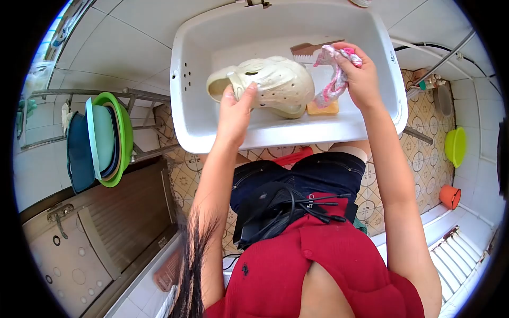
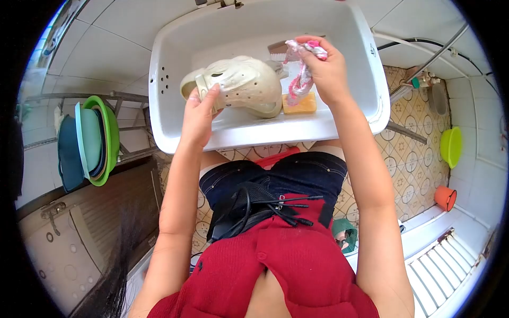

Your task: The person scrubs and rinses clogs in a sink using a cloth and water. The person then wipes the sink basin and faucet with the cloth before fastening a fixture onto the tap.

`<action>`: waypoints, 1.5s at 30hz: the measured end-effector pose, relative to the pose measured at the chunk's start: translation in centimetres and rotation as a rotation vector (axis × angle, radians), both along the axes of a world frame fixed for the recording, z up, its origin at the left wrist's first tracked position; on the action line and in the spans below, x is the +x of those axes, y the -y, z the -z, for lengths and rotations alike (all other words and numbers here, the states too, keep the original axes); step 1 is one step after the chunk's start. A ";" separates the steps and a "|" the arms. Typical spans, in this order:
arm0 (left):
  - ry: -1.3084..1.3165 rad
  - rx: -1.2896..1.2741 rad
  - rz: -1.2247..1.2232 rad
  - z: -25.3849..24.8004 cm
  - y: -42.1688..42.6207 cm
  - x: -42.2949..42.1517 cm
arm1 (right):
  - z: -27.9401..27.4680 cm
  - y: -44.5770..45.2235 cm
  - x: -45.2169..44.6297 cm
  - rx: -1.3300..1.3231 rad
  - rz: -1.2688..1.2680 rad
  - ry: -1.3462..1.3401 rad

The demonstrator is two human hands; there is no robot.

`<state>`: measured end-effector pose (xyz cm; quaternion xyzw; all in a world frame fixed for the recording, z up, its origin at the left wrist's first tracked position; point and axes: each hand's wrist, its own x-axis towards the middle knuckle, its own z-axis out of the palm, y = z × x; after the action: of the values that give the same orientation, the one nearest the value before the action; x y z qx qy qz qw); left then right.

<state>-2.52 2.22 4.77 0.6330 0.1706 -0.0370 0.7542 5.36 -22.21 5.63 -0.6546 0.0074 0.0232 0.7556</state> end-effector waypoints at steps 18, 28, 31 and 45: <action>0.719 1.330 0.401 1.1 1.6 1.8 | -4.0 -5.6 1.1 -0.320 -0.213 0.317; 0.848 1.210 0.377 2.9 2.2 2.9 | 1.9 -6.7 4.6 -1.051 -0.767 0.597; 0.936 1.215 0.400 3.9 2.3 3.0 | 1.9 -7.8 3.0 -1.223 -0.949 0.371; 0.748 1.230 0.498 2.4 0.9 3.3 | -1.7 -2.5 5.3 -1.288 -0.349 0.971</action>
<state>0.83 1.31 2.38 0.9294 -0.2544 0.1127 0.2427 10.65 -19.71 7.33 -0.8885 -0.4100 -0.1541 0.1371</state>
